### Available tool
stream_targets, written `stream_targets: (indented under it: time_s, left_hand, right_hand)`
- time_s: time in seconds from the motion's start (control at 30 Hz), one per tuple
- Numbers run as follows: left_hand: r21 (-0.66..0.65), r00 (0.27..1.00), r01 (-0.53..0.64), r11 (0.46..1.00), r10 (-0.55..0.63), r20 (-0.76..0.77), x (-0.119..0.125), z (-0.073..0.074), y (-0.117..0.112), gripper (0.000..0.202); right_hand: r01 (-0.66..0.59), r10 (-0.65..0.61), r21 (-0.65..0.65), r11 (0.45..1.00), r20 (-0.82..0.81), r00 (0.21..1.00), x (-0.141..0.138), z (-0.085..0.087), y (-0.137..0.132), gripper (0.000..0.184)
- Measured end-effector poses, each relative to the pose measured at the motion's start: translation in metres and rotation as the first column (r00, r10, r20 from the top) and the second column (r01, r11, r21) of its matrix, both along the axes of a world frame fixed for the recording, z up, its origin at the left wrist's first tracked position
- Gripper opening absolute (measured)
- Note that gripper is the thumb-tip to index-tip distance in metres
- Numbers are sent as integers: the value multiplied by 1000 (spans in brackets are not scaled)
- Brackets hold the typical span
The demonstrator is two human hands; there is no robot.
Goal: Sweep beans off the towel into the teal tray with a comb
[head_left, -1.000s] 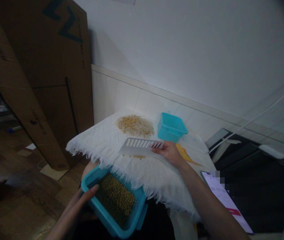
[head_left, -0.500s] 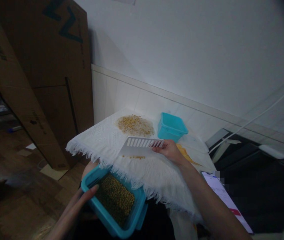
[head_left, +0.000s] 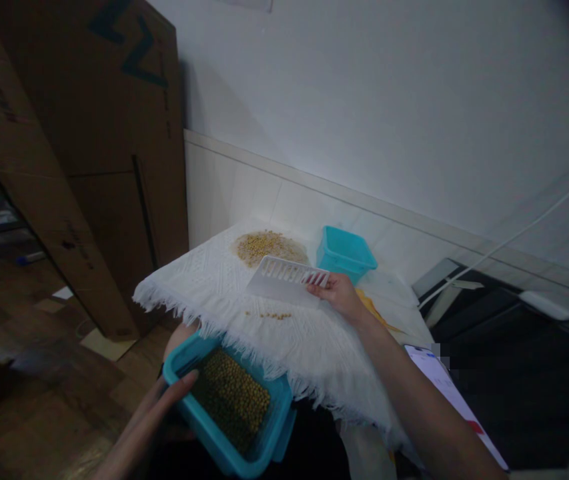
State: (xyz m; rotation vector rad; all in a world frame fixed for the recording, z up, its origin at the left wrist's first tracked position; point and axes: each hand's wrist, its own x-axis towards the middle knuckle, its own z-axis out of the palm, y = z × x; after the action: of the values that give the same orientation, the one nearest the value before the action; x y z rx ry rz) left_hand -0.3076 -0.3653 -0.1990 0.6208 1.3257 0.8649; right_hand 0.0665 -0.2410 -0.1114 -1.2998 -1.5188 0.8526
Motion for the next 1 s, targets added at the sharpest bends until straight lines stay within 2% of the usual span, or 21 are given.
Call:
stream_targets:
  time_s: [0.23, 0.4, 0.57, 0.67, 0.77, 0.87, 1.0]
  left_hand:
    - [24, 999, 39, 999, -39, -16, -2, 5, -2, 93]
    - [51, 1000, 28, 998, -28, -8, -1, 3, -3, 99]
    - [46, 1000, 17, 999, -17, 5, 1, 4, -4, 106]
    - [52, 1000, 9, 999, -9, 3, 0, 5, -4, 102]
    - [32, 1000, 25, 999, -25, 10, -2, 4, -2, 101]
    - [30, 999, 31, 999, -32, 14, -2, 3, -1, 105]
    - [17, 1000, 11, 1000, -11, 13, -1, 3, -1, 94]
  right_hand:
    - [-1, 1, 5, 1000, 12, 1000, -4, 8, -19, 54]
    - [139, -144, 120, 983, 32, 989, -20, 7, -65, 50]
    - [199, -200, 74, 977, 5, 980, -46, -7, -103, 41]
    - [245, -242, 50, 968, -52, 969, -54, -14, -107, 46]
    - [272, -269, 38, 962, -73, 960, -50, -16, -103, 47]
    - [267, -266, 41, 963, -45, 963, -41, -13, -99, 43]
    - [325, -325, 104, 940, -24, 946, -33, -7, -97, 41]
